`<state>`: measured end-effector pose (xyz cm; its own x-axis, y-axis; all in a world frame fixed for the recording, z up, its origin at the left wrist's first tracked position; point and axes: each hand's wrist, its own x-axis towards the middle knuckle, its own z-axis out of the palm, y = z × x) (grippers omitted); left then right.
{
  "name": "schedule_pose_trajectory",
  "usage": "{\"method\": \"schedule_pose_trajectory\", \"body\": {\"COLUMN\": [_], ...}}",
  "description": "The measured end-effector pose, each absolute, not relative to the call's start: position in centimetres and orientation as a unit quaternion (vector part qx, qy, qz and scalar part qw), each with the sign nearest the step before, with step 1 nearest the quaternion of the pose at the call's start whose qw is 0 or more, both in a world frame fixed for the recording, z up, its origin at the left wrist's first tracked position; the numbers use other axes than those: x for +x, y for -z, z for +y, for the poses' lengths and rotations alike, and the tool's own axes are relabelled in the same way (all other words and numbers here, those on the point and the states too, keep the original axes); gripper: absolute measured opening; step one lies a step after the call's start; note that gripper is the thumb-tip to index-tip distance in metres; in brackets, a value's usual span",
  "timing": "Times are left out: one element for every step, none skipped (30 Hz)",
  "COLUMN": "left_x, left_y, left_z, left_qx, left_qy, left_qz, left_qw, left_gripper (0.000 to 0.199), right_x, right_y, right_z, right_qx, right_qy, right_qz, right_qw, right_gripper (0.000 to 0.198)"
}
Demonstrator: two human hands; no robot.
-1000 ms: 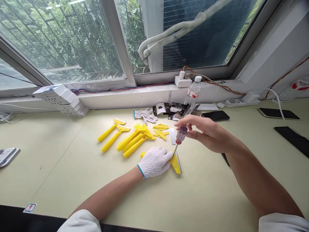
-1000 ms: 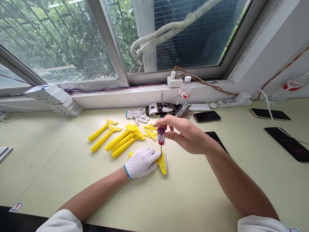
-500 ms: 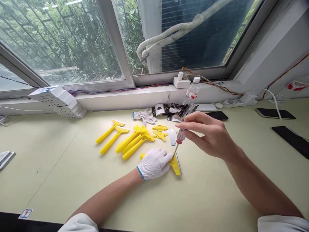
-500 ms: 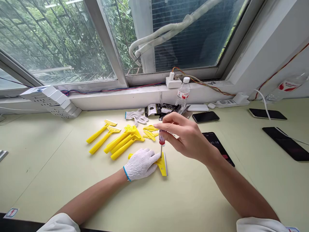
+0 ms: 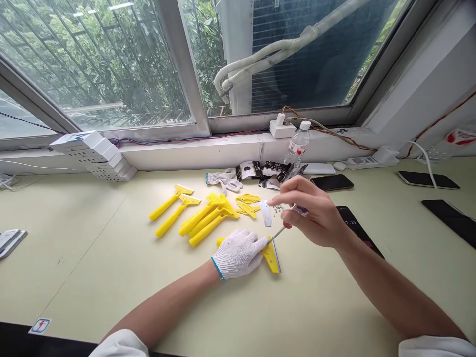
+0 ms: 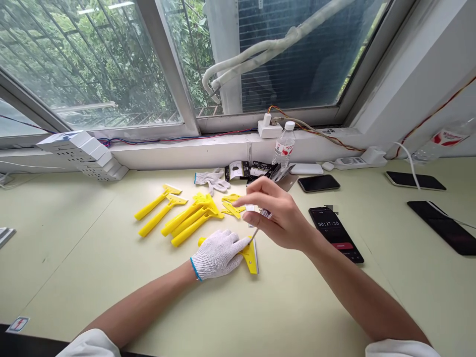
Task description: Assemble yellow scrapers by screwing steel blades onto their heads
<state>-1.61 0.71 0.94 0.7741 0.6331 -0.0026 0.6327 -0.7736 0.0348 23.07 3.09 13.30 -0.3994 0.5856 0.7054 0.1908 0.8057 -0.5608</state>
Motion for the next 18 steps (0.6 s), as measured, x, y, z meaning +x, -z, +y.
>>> {"method": "schedule_pose_trajectory", "body": {"left_x": [-1.6, -1.6, -1.7, -1.7, -1.7, -1.7, -1.7, -1.7, -1.7, -1.7, -1.7, -1.7, -1.8, -1.8, -1.8, -1.9, -1.9, -2.0], "left_y": [-0.9, -0.8, -0.7, -0.6, -0.5, -0.5, -0.4, -0.4, -0.4, -0.4, -0.3, -0.2, -0.1, 0.0, 0.1, 0.1, 0.2, 0.2], "left_z": [0.7, 0.8, 0.8, 0.8, 0.8, 0.7, 0.7, 0.7, 0.7, 0.7, 0.7, 0.7, 0.7, 0.7, 0.8, 0.8, 0.8, 0.8], "left_qx": [0.942, 0.943, 0.943, 0.942, 0.942, 0.941, 0.941, 0.941, 0.941, 0.941, 0.941, 0.941, 0.941, 0.941, 0.941, 0.941, 0.942, 0.942], "left_qy": [-0.003, -0.002, -0.002, -0.003, -0.004, -0.006, -0.008, -0.01, -0.013, -0.014, -0.015, -0.017, -0.018, -0.02, -0.021, -0.023, -0.024, -0.024], "left_qz": [0.334, 0.333, 0.334, 0.335, 0.336, 0.337, 0.338, 0.338, 0.338, 0.337, 0.337, 0.337, 0.337, 0.337, 0.338, 0.337, 0.336, 0.335], "left_qw": [0.016, 0.014, 0.013, 0.011, 0.01, 0.01, 0.009, 0.009, 0.009, 0.009, 0.01, 0.01, 0.01, 0.01, 0.01, 0.01, 0.01, 0.011], "left_gripper": [0.043, 0.043, 0.043, 0.043, 0.042, 0.041, 0.041, 0.04, 0.039, 0.039, 0.038, 0.038, 0.037, 0.037, 0.036, 0.035, 0.034, 0.033], "right_x": [22.9, 22.6, 22.4, 22.1, 21.8, 21.6, 21.3, 21.2, 21.0, 20.9, 20.8, 20.7, 20.7, 20.6, 20.6, 20.6, 20.6, 20.8], "right_y": [-12.9, -12.5, -12.0, -11.6, -11.2, -10.8, -10.4, -10.2, -10.0, -9.9, -9.9, -9.9, -10.0, -10.1, -10.2, -10.4, -10.6, -10.9], "right_z": [3.1, 3.1, 3.1, 3.1, 3.1, 3.2, 3.2, 3.3, 3.2, 3.1, 3.0, 2.8, 2.6, 2.4, 2.3, 2.1, 2.0, 1.9], "right_qx": [-0.25, -0.254, -0.251, -0.245, -0.24, -0.236, -0.235, -0.235, -0.234, -0.228, -0.22, -0.211, -0.199, -0.184, -0.168, -0.155, -0.149, -0.151], "right_qy": [-0.238, -0.277, -0.313, -0.338, -0.348, -0.34, -0.32, -0.294, -0.267, -0.24, -0.215, -0.196, -0.185, -0.185, -0.195, -0.211, -0.227, -0.236], "right_qz": [-0.794, -0.775, -0.758, -0.748, -0.746, -0.749, -0.754, -0.759, -0.763, -0.77, -0.779, -0.79, -0.799, -0.803, -0.8, -0.794, -0.789, -0.787], "right_qw": [0.5, 0.508, 0.514, 0.516, 0.516, 0.518, 0.523, 0.531, 0.54, 0.546, 0.546, 0.542, 0.537, 0.536, 0.542, 0.549, 0.551, 0.55], "right_gripper": [0.015, 0.01, 0.005, 0.002, 0.003, 0.005, 0.007, 0.009, 0.01, 0.011, 0.012, 0.015, 0.018, 0.024, 0.032, 0.039, 0.044, 0.046]}}
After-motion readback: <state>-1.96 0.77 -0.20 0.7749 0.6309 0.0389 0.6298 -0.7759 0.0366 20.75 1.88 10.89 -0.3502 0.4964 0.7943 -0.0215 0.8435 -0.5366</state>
